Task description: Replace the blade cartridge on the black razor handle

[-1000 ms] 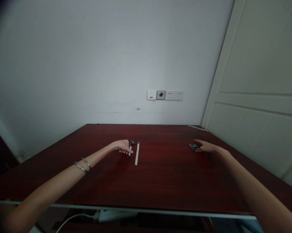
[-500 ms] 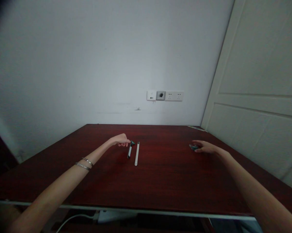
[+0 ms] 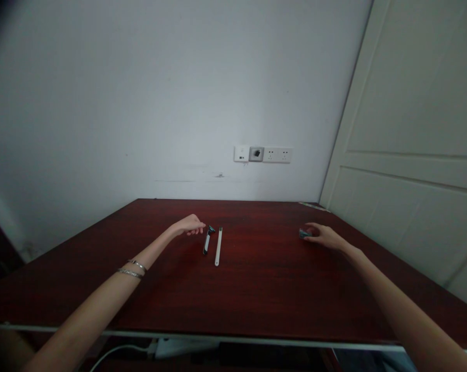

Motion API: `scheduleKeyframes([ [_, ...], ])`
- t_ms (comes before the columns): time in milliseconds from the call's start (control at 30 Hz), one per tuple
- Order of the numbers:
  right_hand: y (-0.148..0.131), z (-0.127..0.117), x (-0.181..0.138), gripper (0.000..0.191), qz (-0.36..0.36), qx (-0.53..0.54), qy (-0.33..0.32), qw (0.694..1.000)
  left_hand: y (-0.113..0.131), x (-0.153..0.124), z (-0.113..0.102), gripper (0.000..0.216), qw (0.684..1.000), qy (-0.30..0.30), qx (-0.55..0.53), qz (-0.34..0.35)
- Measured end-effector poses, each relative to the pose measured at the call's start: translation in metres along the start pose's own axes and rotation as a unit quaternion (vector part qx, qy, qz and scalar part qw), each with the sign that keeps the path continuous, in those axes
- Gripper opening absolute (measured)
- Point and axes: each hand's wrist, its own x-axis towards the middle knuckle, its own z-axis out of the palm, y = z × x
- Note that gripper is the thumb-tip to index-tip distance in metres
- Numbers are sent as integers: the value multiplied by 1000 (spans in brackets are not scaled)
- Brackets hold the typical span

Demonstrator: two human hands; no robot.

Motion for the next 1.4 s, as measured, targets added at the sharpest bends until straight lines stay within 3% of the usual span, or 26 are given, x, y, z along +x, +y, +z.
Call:
scheduleKeyframes([
  [167, -64, 17, 11, 72, -66, 43, -8, 997, -8, 7, 7, 28, 999, 19, -45, -10],
  [400, -167, 70, 26, 70, -183, 102, -52, 976, -6, 4, 20, 21, 995, 32, -91, 6],
  [600, -219, 93, 32, 68, -226, 45, -43, 972, -9, 0, 26, 21, 995, 60, -82, 8],
  [733, -229, 104, 31, 68, -241, 44, -32, 969, -9, -3, 28, 22, 996, 65, -54, 5],
  [1067, -223, 120, 30, 68, -242, 71, -18, 967, -1, -7, 30, 20, 996, 89, -28, -17],
  [1267, -222, 125, 29, 69, -237, 80, -10, 968, -5, -3, 31, 26, 985, 164, 46, 14],
  [1400, -220, 128, 28, 72, -231, 128, -11, 964, -10, -2, 28, 29, 972, 205, 110, -9],
])
